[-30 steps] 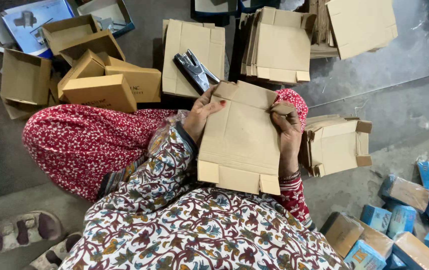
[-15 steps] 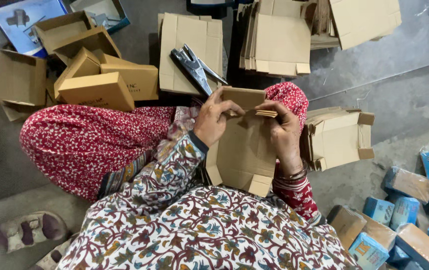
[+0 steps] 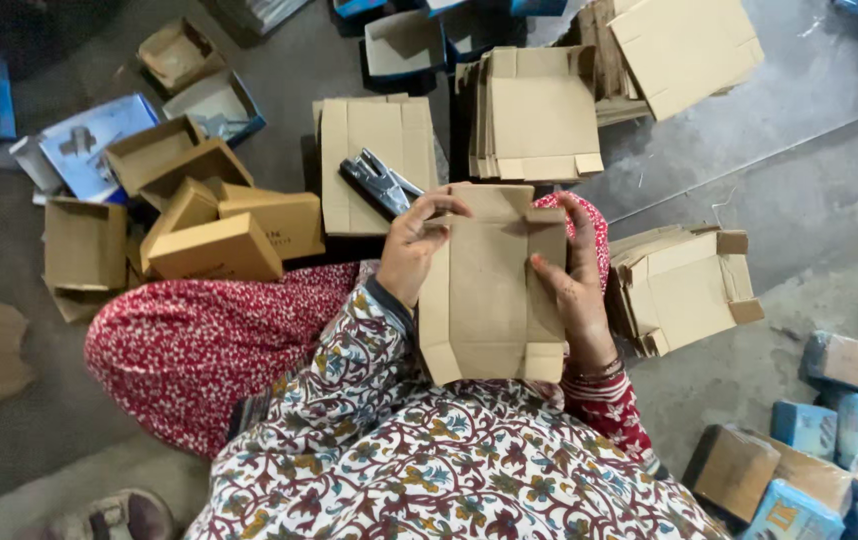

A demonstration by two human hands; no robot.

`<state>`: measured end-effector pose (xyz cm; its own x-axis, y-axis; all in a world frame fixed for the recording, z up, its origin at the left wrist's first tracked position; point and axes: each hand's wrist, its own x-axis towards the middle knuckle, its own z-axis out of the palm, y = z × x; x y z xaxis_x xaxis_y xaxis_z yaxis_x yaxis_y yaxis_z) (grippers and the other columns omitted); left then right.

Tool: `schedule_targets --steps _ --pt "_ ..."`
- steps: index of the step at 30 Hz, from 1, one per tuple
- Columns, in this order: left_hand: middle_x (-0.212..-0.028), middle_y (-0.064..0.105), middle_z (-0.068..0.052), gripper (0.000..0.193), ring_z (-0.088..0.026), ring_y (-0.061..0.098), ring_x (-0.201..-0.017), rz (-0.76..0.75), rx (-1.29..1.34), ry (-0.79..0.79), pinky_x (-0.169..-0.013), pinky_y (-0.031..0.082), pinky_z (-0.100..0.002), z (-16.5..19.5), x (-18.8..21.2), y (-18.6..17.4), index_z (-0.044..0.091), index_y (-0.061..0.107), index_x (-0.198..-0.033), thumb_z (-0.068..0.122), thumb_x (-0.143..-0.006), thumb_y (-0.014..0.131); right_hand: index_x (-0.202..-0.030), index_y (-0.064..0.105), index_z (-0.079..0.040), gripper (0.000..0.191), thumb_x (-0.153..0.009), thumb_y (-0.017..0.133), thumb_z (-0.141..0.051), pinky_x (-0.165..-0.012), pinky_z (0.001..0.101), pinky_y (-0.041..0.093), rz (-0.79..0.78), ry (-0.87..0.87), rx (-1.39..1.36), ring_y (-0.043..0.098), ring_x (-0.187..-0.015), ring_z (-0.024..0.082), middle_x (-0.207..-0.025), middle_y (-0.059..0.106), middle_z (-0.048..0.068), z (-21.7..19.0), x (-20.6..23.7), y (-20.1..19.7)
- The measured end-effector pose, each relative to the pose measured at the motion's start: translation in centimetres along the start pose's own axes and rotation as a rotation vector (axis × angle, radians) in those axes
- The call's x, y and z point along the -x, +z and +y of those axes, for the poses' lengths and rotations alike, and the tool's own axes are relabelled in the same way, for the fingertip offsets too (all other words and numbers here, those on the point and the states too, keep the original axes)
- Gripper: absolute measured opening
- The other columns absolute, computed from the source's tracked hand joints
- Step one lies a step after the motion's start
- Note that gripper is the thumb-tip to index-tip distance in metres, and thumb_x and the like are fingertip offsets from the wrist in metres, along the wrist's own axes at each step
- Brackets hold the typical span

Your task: The person sits on the floor and folds flat cardboard pieces into small boxes. They repeatedly pick up a flat piece, fold the side flaps, and tuck the top flap to form a box, then place the finished box into a growing stack. A stapler is visible nearby but not used.

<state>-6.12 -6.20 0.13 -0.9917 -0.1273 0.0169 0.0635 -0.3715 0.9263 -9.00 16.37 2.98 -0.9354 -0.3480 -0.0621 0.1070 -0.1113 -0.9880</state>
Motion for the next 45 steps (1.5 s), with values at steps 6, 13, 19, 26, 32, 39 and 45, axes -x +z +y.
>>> schedule_targets --steps 6,13,19,26,32,39,45 --pt "-0.144 0.053 -0.004 0.054 -0.018 0.049 -0.134 0.012 0.052 -0.111 -0.109 0.043 -0.028 1.0 0.9 1.7 0.007 0.05 -0.144 -0.013 -0.094 0.052 -0.163 0.03 -0.014 0.08 -0.092 0.057 0.01 -0.118 0.0357 0.042 0.079 -0.013 -0.157 0.047 -0.143 0.022 -0.162 0.041 0.012 0.7 2.8 -2.3" --pt "-0.152 0.053 -0.01 0.04 -0.022 0.055 -0.137 -0.013 0.057 -0.113 -0.114 0.048 -0.036 -1.4 1.6 1.6 0.004 0.055 -0.14 -0.004 -0.101 0.059 -0.165 0.028 -0.012 0.08 -0.094 0.056 0.012 -0.128 0.0373 0.039 0.559 -0.273 -0.024 0.045 -0.15 0.025 -0.168 0.037 0.01 3.9 6.7 -13.7" --pt "-0.145 0.059 -0.009 0.029 -0.018 0.06 -0.128 0.003 0.052 -0.153 -0.107 0.051 -0.034 -2.6 1.2 0.1 0.004 0.06 -0.13 -0.001 -0.101 0.062 -0.165 0.029 -0.008 0.078 -0.095 0.058 0.011 -0.128 0.0382 0.037 0.95 -0.354 0.015 0.048 -0.148 0.027 -0.163 0.043 0.013 9.0 9.3 -24.1" --pt "-0.139 0.062 -0.008 0.024 -0.015 0.062 -0.124 -0.068 0.031 -0.214 -0.105 0.053 -0.031 -4.0 0.7 0.5 0.004 0.063 -0.125 -0.002 -0.103 0.059 -0.161 0.028 -0.006 0.081 -0.09 0.064 0.009 -0.119 0.0357 0.041 1.154 -0.083 0.22 0.052 -0.137 0.024 -0.155 0.046 0.013 16.1 6.0 -28.6" --pt "-0.135 0.066 -0.008 0.024 -0.015 0.064 -0.119 -0.05 0.016 -0.214 -0.101 0.054 -0.029 -4.6 0.6 0.1 0.003 0.064 -0.124 -0.004 -0.102 0.058 -0.16 0.025 -0.003 0.089 -0.085 0.074 0.001 -0.117 0.046 0.033 1.163 0.022 0.265 0.041 -0.14 0.035 -0.155 0.039 0.021 14.8 4.4 -28.6" --pt "-0.134 0.066 -0.006 0.024 -0.012 0.064 -0.116 -0.046 0.017 -0.241 -0.098 0.052 -0.026 -4.1 1.4 -2.8 0.002 0.064 -0.125 -0.004 -0.102 0.057 -0.157 0.023 0.0 0.102 -0.079 0.087 -0.009 -0.115 0.0581 0.023 1.153 0.254 1.03 0.025 -0.144 0.047 -0.154 0.028 0.031 12.4 4.5 -27.5" --pt "-0.131 0.067 -0.005 0.026 -0.012 0.065 -0.112 0.009 0.011 -0.292 -0.095 0.052 -0.026 -4.9 0.6 -3.8 0.002 0.063 -0.124 -0.002 -0.099 0.058 -0.163 0.038 -0.011 0.084 -0.091 0.08 0.004 -0.109 0.0448 0.051 0.99 -0.24 0.846 0.052 -0.131 0.031 -0.152 0.046 0.017 8.2 -2.7 -26.8"
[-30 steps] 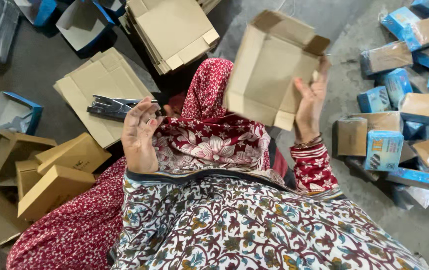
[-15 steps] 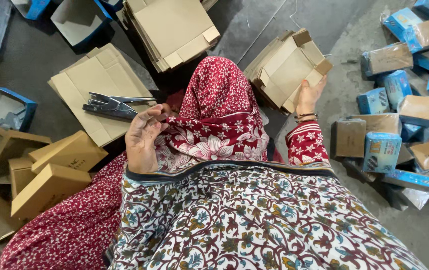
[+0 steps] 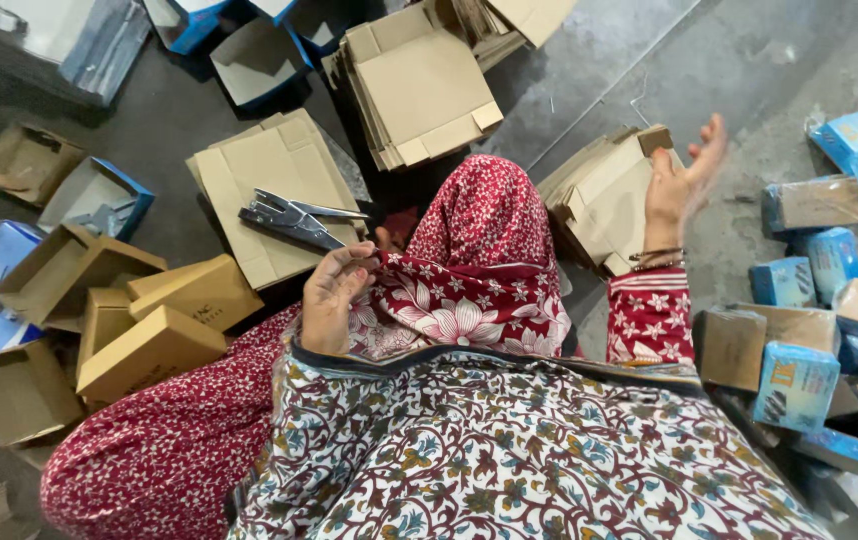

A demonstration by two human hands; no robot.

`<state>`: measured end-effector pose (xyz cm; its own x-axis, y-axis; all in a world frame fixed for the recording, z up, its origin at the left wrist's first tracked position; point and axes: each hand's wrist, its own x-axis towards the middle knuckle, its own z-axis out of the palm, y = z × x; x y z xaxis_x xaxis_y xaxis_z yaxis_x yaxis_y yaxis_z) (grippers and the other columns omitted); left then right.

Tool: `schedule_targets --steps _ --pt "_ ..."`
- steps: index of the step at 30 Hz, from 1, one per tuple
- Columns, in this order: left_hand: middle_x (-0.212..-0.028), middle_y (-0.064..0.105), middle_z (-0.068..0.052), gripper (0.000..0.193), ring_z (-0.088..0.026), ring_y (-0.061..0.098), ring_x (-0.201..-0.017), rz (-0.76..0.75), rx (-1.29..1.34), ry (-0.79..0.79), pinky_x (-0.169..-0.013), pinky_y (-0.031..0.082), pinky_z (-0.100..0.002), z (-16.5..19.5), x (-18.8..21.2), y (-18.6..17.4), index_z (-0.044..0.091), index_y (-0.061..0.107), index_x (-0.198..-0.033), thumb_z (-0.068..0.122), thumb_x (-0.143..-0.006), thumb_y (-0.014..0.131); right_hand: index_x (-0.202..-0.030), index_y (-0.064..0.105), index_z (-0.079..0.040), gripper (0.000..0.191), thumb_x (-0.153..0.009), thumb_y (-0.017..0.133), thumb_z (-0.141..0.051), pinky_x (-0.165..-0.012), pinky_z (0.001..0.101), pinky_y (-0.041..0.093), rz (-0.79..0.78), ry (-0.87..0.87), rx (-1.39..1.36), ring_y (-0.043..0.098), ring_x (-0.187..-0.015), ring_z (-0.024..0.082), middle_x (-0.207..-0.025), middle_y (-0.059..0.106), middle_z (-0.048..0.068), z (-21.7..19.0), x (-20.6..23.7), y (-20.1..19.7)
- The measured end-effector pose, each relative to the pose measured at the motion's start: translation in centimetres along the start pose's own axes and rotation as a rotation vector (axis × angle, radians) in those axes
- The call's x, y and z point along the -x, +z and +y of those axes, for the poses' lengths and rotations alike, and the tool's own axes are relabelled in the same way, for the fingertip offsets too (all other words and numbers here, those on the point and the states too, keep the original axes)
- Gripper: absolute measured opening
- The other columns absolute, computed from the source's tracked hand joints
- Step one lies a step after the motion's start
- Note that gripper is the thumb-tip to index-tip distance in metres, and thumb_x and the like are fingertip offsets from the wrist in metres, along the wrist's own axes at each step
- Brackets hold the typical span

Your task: The person sits on the floor and folds flat cardboard pieces into small boxes. They repeatedly pick up a flat piece, fold the side flaps, and tuck the top flap to form a box, then place the finished box into a growing stack. A stapler is visible nearby but not used.

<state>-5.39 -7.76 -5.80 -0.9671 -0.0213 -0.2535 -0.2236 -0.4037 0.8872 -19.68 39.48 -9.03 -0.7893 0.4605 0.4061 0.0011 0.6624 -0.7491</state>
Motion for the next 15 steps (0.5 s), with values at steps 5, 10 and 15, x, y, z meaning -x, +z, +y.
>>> schedule_targets --steps 5,10,15 --pt "-0.124 0.069 -0.006 0.026 -0.013 0.067 -0.109 -0.023 -0.006 -0.017 -0.095 0.053 -0.027 -1.8 -0.7 0.6 0.001 0.065 -0.123 -0.003 -0.098 0.059 -0.15 0.043 -0.012 0.063 -0.094 0.073 -0.013 -0.068 0.0309 0.058 -0.302 0.295 -0.429 0.065 -0.101 0.015 -0.124 0.062 0.007 -5.3 -6.6 11.0" --pt "-0.119 0.069 -0.006 0.026 -0.012 0.062 -0.103 0.017 0.014 -0.046 -0.088 0.05 -0.025 -3.7 -1.8 -0.5 0.0 0.065 -0.124 -0.003 -0.099 0.06 -0.132 0.053 -0.013 0.042 -0.096 0.067 -0.028 -0.057 0.0352 0.056 -0.412 0.742 -0.838 0.067 -0.084 0.023 -0.11 0.064 0.007 -9.3 -10.2 17.9" --pt "-0.108 0.066 -0.007 0.029 -0.013 0.053 -0.088 0.009 0.122 -0.064 -0.075 0.043 -0.026 -4.3 -2.7 -1.8 -0.002 0.068 -0.132 -0.003 -0.104 0.061 -0.114 0.064 -0.004 0.021 -0.1 0.071 -0.018 -0.055 0.0353 0.053 -0.395 0.73 -0.988 0.063 -0.066 0.02 -0.086 0.065 0.006 -11.1 -12.3 19.0"
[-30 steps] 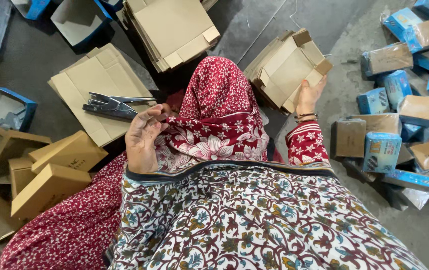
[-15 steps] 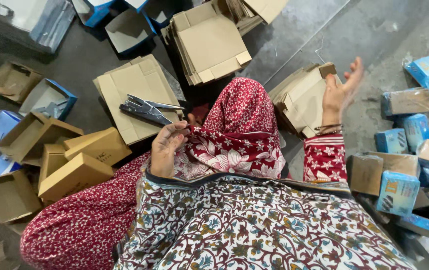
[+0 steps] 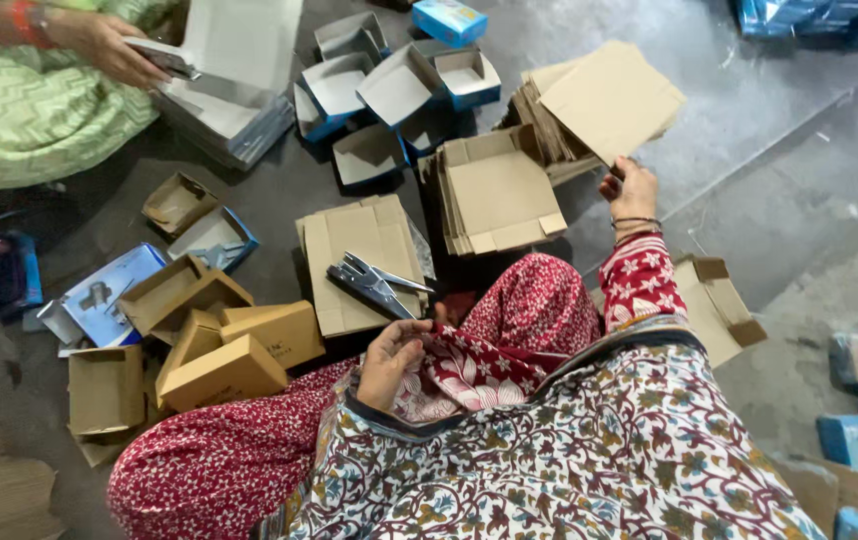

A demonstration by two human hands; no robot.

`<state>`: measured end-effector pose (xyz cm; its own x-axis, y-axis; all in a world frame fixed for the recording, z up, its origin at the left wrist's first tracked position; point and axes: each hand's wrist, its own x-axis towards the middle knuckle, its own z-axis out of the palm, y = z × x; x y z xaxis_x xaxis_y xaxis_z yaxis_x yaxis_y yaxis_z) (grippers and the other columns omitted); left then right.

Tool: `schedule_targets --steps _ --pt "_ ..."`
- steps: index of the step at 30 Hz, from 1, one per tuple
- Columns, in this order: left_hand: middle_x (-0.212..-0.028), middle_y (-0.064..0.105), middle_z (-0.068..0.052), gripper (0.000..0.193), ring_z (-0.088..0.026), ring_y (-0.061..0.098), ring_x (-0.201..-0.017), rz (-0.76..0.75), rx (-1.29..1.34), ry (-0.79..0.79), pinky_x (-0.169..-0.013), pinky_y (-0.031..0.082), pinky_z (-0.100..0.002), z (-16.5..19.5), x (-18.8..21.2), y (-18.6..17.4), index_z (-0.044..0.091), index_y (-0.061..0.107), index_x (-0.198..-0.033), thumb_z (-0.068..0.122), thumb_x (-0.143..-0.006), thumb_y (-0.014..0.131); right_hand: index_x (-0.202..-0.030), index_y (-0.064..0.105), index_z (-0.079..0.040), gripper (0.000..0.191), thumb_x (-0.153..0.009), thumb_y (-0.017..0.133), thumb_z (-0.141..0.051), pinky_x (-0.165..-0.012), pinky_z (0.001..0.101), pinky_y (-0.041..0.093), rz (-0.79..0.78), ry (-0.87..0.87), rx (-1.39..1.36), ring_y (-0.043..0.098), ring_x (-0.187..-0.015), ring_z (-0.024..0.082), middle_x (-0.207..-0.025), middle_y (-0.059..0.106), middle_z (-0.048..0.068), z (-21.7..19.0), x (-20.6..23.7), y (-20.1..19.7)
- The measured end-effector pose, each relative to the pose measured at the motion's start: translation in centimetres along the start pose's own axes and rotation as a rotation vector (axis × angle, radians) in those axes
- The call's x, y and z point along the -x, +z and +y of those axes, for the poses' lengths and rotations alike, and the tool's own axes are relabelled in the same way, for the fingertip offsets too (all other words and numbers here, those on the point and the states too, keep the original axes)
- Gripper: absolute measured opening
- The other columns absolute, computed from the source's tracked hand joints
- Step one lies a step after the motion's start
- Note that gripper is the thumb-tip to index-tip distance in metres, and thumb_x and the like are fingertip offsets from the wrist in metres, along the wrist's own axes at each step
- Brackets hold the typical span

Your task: The person sits on the floor and folds flat cardboard pieces into small boxes. They repeatedly pick up a flat piece, fold the side flaps, and tuck the top flap to form a box, then place the finished box into a growing stack. A stapler is visible nearby but not used.

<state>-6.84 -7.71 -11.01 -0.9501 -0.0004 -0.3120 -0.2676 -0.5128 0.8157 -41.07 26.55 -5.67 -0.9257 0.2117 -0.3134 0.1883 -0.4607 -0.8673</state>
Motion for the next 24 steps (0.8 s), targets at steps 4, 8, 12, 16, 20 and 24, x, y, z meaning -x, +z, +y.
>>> schedule_targets --steps 4,8,12,16,20,24 --pt "-0.115 0.072 -0.003 0.028 -0.013 0.067 -0.105 0.043 -0.137 0.028 -0.09 0.053 -0.026 0.3 -0.7 -0.2 0.001 0.065 -0.12 -0.003 -0.094 0.057 -0.113 0.065 -0.009 0.023 -0.09 0.066 -0.011 -0.055 0.0347 0.053 -0.005 0.017 0.035 0.06 -0.064 0.018 -0.084 0.063 0.006 -0.6 1.4 0.5" --pt "-0.115 0.071 -0.007 0.028 -0.013 0.065 -0.107 -0.007 -0.138 0.081 -0.093 0.052 -0.026 -0.2 -0.4 -0.2 -0.002 0.067 -0.121 -0.006 -0.094 0.059 -0.112 0.064 -0.014 0.027 -0.086 0.061 -0.016 -0.06 0.0375 0.056 0.046 0.079 0.069 0.063 -0.071 0.021 -0.093 0.065 0.005 1.0 3.2 0.3" --pt "-0.116 0.071 -0.006 0.028 -0.013 0.066 -0.108 -0.032 -0.074 0.062 -0.095 0.054 -0.027 -1.0 0.4 -0.3 0.0 0.065 -0.122 -0.004 -0.095 0.058 -0.109 0.061 -0.008 0.03 -0.094 0.068 -0.033 -0.061 0.0419 0.056 0.084 0.198 0.043 0.064 -0.076 0.024 -0.099 0.065 0.007 2.4 2.7 -0.3" --pt "-0.119 0.07 -0.005 0.027 -0.012 0.064 -0.104 0.036 -0.095 0.012 -0.091 0.052 -0.027 -0.4 -0.1 -0.6 0.001 0.065 -0.124 0.0 -0.097 0.06 -0.109 0.063 -0.014 0.04 -0.09 0.066 -0.049 -0.058 0.0399 0.053 0.096 0.273 0.168 0.065 -0.072 0.022 -0.093 0.065 0.004 2.8 0.6 0.8" --pt "-0.12 0.07 -0.006 0.026 -0.013 0.066 -0.105 0.031 -0.14 0.015 -0.091 0.053 -0.028 0.4 -1.1 0.2 0.001 0.065 -0.123 0.001 -0.097 0.061 -0.103 0.066 -0.015 0.042 -0.09 0.067 -0.055 -0.057 0.0379 0.052 0.041 0.293 0.257 0.065 -0.069 0.02 -0.088 0.067 0.002 2.3 -0.3 1.9" --pt "-0.12 0.07 -0.007 0.027 -0.013 0.064 -0.106 0.038 -0.149 0.006 -0.092 0.053 -0.029 0.6 -1.4 1.2 0.001 0.065 -0.123 0.0 -0.096 0.061 -0.096 0.069 -0.015 0.039 -0.092 0.071 -0.053 -0.056 0.0364 0.052 -0.022 0.299 0.293 0.065 -0.064 0.018 -0.08 0.068 0.001 2.2 -0.6 2.8"
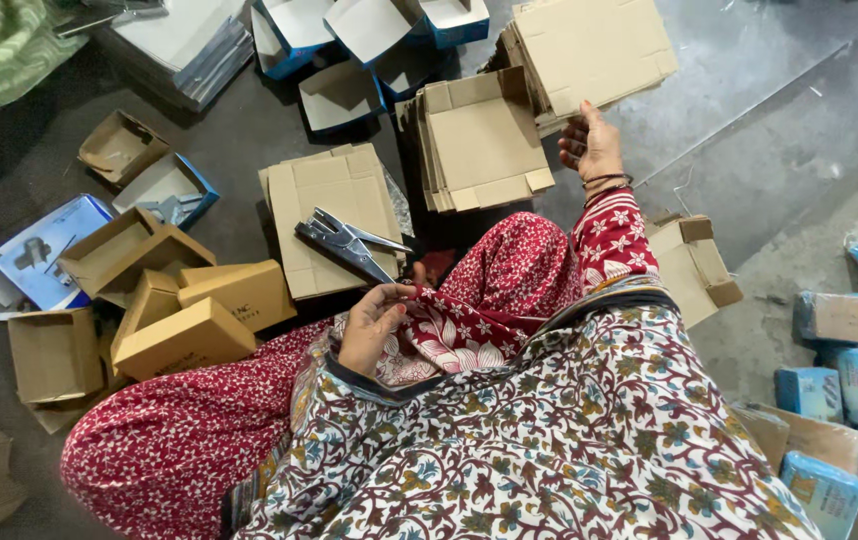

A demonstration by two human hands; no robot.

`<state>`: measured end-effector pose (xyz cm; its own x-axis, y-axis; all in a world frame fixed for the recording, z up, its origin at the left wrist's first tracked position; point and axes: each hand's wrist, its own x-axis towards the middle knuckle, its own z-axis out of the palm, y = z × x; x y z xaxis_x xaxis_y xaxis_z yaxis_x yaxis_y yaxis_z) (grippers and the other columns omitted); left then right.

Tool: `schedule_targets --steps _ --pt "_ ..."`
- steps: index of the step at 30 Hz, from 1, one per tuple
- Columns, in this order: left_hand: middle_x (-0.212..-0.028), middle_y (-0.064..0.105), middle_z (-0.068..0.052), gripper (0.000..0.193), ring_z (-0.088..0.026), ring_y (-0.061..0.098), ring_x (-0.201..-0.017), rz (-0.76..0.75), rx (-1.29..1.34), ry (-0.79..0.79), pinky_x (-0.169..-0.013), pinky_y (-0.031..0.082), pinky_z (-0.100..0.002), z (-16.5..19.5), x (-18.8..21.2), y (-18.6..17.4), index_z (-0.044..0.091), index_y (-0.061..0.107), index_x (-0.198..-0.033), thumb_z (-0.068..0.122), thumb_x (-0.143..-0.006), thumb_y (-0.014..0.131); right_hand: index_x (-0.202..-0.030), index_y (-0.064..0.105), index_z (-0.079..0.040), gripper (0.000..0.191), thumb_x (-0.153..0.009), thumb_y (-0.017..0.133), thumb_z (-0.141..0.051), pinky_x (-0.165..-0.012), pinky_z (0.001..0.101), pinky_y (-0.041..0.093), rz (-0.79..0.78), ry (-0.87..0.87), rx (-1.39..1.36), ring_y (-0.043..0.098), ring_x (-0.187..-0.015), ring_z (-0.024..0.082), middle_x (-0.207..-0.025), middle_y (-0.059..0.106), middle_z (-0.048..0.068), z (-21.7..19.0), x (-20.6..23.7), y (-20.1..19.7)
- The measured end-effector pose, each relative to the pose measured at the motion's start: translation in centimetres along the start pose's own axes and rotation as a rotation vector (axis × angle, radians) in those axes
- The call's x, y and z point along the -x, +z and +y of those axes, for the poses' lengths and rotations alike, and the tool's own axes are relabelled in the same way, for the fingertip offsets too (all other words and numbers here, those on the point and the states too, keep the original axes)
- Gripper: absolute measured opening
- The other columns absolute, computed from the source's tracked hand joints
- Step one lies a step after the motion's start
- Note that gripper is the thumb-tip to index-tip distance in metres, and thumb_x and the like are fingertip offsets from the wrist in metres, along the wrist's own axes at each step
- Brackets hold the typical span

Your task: The person sits on the floor and folds flat cardboard pieces into small boxes. They repeatedly pick up a flat piece, fold the side flaps, and tuck the top flap to form a box, then place the finished box into a growing stack. A stapler is visible nearby but not used.

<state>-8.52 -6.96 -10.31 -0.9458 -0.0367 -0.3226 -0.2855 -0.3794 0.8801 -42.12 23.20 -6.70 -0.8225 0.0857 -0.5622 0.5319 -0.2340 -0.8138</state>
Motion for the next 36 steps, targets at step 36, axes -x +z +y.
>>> schedule_targets --steps 36 --pt "-0.125 0.068 -0.005 0.05 -0.015 0.063 -0.117 -0.064 -0.048 0.511 -0.105 0.052 -0.032 0.7 6.1 -2.2 0.001 0.054 -0.139 -0.005 -0.094 0.074 -0.145 0.054 -0.001 0.051 -0.095 0.065 -0.005 -0.109 0.0343 0.046 -0.576 -0.452 0.005 0.06 -0.122 0.019 -0.131 0.065 0.008 16.0 29.3 -0.3"
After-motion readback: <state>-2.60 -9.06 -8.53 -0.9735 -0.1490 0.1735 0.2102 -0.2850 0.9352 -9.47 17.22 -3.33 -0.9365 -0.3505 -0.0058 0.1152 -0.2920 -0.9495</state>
